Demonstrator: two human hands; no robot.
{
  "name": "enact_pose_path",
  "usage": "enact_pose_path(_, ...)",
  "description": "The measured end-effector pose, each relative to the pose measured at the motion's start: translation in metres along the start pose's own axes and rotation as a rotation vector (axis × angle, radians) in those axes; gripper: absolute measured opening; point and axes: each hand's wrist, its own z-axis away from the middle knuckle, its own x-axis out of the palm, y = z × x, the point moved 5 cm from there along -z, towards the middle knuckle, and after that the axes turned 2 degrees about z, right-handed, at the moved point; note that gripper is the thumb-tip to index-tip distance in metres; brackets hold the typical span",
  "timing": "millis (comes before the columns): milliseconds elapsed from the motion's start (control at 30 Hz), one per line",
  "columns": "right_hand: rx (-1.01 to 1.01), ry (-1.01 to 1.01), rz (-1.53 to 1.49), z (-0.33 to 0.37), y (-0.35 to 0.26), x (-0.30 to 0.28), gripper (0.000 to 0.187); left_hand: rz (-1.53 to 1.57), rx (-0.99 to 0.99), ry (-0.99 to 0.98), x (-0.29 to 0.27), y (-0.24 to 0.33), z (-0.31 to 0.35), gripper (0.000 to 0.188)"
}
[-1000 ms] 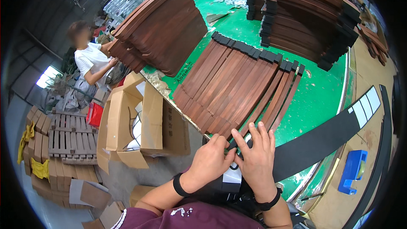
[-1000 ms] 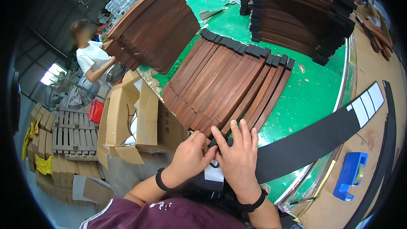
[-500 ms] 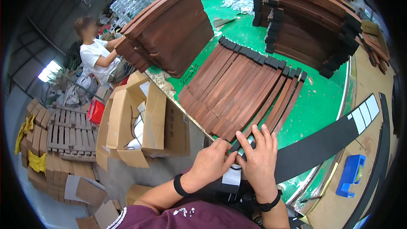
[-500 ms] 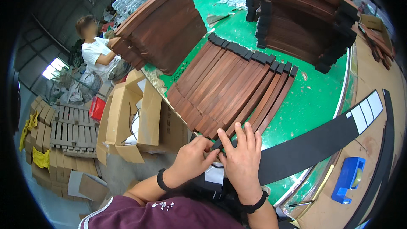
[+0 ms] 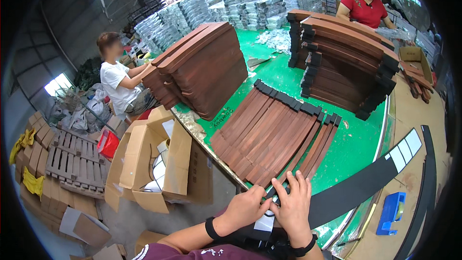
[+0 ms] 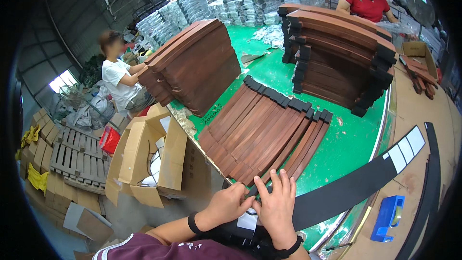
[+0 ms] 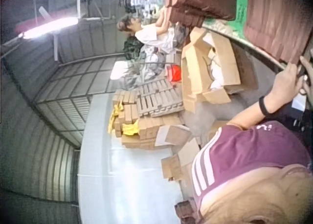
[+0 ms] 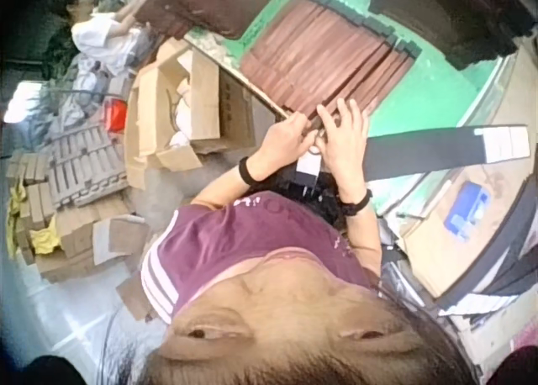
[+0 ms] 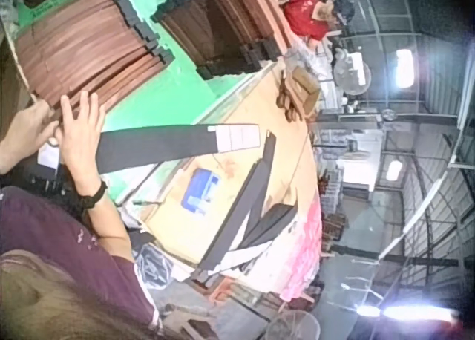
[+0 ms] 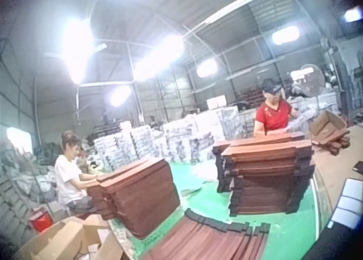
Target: The person assembles wooden slats by attaching black plastic end caps to each piece. They pick up a slat, slide a cap onto one end, then repeat on the other end, stacking the finished pieces on the table. The process is repeated for multiple slats throughout the clip.
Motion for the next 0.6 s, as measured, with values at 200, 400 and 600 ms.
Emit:
enact_pose_path(200, 0.014, 0.003, -0.01, 0.003, -0.005, 0.001, 0.065, 0.067, -0.018, -0.028, -0.001, -0.011, 0.002, 0.03)
enact_pose_path(400, 0.045, -0.043, -0.01, 0.01, 0.002, -0.011, 0.068, 0.23, 0.052, 0.034, -0.01, -0.025, 0.013, 0.029)
enact_pose_path(600, 0.121, -0.064, 0.005, 0.014, -0.004, -0.017, 0.072, 0.3, 0.261, -0.265, -0.018, -0.032, 0.027, 0.032)
